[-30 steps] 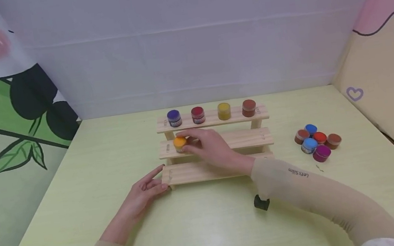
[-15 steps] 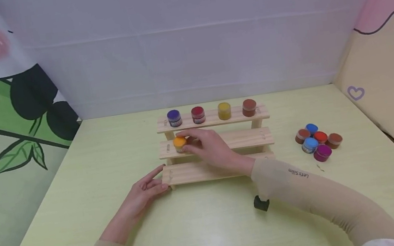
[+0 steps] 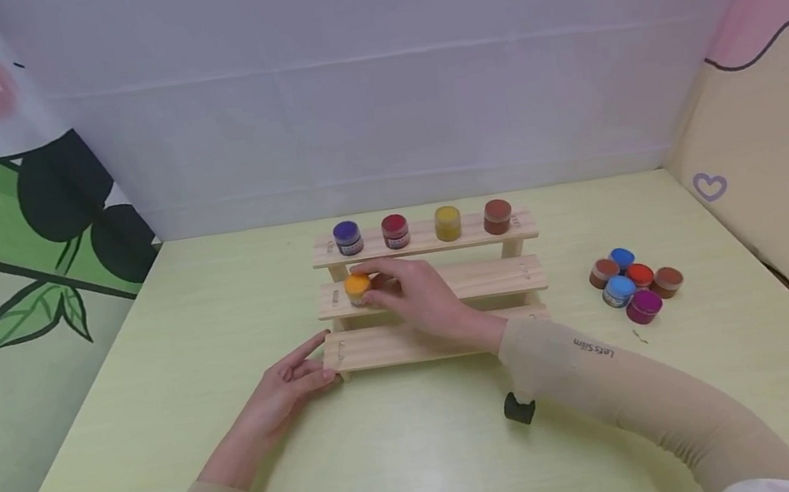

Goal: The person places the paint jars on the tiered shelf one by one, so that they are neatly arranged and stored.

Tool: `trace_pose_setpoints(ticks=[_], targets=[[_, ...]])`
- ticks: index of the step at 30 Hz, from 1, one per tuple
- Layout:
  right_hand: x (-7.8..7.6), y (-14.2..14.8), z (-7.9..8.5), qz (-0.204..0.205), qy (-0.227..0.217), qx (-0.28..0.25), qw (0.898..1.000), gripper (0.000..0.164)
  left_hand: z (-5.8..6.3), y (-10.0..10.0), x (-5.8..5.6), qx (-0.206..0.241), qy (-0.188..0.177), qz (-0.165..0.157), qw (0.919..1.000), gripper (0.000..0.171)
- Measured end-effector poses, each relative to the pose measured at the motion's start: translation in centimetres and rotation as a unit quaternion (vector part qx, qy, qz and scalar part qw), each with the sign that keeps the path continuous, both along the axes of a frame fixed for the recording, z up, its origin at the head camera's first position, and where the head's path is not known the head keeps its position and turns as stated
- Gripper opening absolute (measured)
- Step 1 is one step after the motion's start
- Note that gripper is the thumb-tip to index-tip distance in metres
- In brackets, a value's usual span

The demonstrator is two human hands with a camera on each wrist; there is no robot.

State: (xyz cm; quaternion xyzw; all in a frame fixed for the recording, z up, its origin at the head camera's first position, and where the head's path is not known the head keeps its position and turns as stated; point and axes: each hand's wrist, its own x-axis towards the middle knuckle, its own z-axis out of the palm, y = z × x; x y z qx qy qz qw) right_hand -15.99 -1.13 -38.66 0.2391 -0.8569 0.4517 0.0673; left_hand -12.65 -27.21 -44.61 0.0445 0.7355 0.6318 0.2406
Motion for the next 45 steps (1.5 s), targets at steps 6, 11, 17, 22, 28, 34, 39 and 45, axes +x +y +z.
trace_pose_setpoints(ticks=[6, 11, 17, 22, 28, 34, 39, 45], targets=[[0.0, 0.0, -0.1, -0.004, -0.004, -0.003, 1.0, 0.038, 0.0, 0.1, 0.0, -0.006, -0.004, 0.002, 1.0, 0.072], [0.0, 0.0, -0.1, -0.005, -0.008, -0.004, 1.0, 0.038, 0.0, 0.1, 0.0, -0.002, -0.005, 0.0, 1.0, 0.072], [0.0, 0.0, -0.2, -0.006, -0.007, -0.005, 1.0, 0.038, -0.2, 0.1, -0.1, -0.004, -0.004, -0.003, 1.0, 0.072], [0.0, -0.1, -0.3, -0.01, -0.007, -0.006, 1.0, 0.038, -0.3, 0.1, -0.1, -0.001, -0.005, -0.005, 1.0, 0.072], [0.0, 0.1, -0.2, 0.0, -0.003, -0.005, 1.0, 0.04, 0.0, 0.1, 0.0, 0.0, -0.001, -0.001, 1.0, 0.072], [0.3, 0.9, 0.1, 0.023, -0.005, -0.011, 1.0, 0.047, 0.2, 0.1, 0.2, 0.006, -0.002, -0.005, 1.0, 0.073], [1.2, 1.8, 0.1, 0.017, 0.003, 0.017, 1.0, 0.05, 0.2, 0.0, 0.2, 0.012, -0.002, -0.004, 0.9999, 0.074], [2.0, 3.0, 0.0, 0.007, 0.033, 0.035, 0.999, 0.053, 0.0, 0.0, 0.0, 0.011, -0.005, 0.0, 0.9999, 0.074]])
